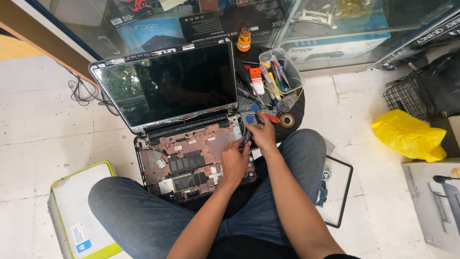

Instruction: Disassembling a laptop by removing screws from the hinges and disconnecting internal cables to remove the screen.

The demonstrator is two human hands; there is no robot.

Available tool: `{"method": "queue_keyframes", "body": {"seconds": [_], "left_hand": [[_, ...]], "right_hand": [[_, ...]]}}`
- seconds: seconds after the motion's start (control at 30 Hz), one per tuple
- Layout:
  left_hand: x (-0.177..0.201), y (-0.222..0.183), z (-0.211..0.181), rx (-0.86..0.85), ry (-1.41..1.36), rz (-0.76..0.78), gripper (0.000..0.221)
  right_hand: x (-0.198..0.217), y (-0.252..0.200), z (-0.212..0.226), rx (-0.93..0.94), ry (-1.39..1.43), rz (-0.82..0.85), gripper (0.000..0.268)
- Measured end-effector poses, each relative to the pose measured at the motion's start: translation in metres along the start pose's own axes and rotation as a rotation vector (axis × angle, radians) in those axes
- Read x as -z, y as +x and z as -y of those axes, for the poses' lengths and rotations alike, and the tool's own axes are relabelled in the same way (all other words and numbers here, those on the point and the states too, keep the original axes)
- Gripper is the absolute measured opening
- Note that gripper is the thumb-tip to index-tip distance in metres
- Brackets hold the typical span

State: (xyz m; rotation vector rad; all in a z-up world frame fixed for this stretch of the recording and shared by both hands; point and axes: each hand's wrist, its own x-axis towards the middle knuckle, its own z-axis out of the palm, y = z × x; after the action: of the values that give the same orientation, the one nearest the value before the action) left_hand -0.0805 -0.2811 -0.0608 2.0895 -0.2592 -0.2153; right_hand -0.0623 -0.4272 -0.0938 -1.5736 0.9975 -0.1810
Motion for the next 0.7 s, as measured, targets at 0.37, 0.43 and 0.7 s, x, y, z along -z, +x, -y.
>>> {"method": "queue_keyframes", "body": {"seconds": [0.37,0.43,0.7], "left_hand": [[-0.013,-0.003,0.011,-0.032,-0.009,-0.021,0.031],[-0.004,-0.004,0.017,-0.028,0.008,-0.073,0.030],[0.087,-0.022,0.002,-0.048,-0.037,-0.342,0.029]], "right_hand": [[-0.001,0.035,-0.052,0.094,0.013,-0.079,0.057],[-0.015,0.037,-0.056,0.130,0.006,-0.031,0.057],[-0.094,-0.092,0.046,0.201,0.144,0.051,0.017]]}}
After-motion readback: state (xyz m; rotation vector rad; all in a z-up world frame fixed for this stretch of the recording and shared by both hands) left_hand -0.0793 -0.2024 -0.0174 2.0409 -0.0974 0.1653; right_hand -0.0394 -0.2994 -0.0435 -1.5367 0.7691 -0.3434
